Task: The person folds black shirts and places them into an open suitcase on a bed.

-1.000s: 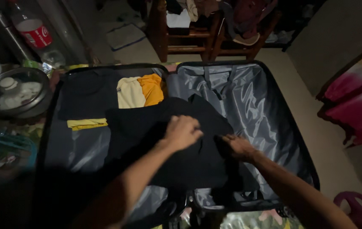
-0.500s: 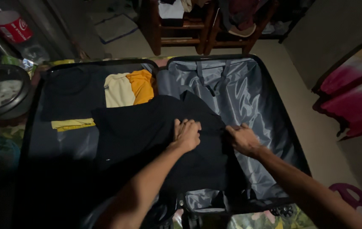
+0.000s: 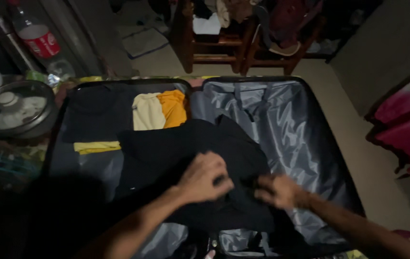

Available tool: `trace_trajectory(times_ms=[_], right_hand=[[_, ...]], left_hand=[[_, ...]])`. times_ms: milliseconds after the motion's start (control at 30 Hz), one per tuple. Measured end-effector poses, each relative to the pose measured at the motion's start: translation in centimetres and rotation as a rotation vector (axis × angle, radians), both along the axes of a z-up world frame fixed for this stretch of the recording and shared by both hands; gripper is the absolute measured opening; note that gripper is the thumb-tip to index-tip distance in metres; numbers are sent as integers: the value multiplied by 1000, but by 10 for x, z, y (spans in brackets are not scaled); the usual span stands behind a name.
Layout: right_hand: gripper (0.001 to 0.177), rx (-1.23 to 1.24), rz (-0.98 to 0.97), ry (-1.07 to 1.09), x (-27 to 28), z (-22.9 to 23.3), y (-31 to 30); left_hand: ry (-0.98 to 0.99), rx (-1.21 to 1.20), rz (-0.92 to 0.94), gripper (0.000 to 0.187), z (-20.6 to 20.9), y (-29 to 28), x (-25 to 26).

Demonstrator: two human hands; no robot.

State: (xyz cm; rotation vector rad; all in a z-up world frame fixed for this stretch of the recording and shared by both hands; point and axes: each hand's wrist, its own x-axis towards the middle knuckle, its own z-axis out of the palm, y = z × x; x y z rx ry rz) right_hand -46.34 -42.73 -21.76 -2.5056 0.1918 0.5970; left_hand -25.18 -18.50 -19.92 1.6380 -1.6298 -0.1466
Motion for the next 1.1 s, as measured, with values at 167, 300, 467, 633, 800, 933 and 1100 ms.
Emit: trace_trajectory(times_ms=[167, 300, 467, 633, 800, 933, 1100], right_hand=[[36, -162, -126, -168, 54, -50, -65], [54, -245, -184, -278, 87, -106, -107], [66, -163, -112, -392, 108, -181, -148], [84, -244, -335, -32, 128, -184, -145], [79, -210, -278, -305, 134, -151, -126], [80, -119, -320, -193, 143, -143, -131], [57, -136, -272, -294, 148, -170, -158]], left_hand=[[-21, 226, 402, 16, -41, 22, 69], [27, 419, 462, 32, -75, 36, 117], [-30, 847, 448, 56, -105, 37, 152], [-96, 915, 449, 64, -112, 37, 162], [-365, 777, 653, 88, -96, 36, 168], [-357, 942, 617, 80, -92, 38, 186], [-613, 137, 608, 47, -119, 65, 201]])
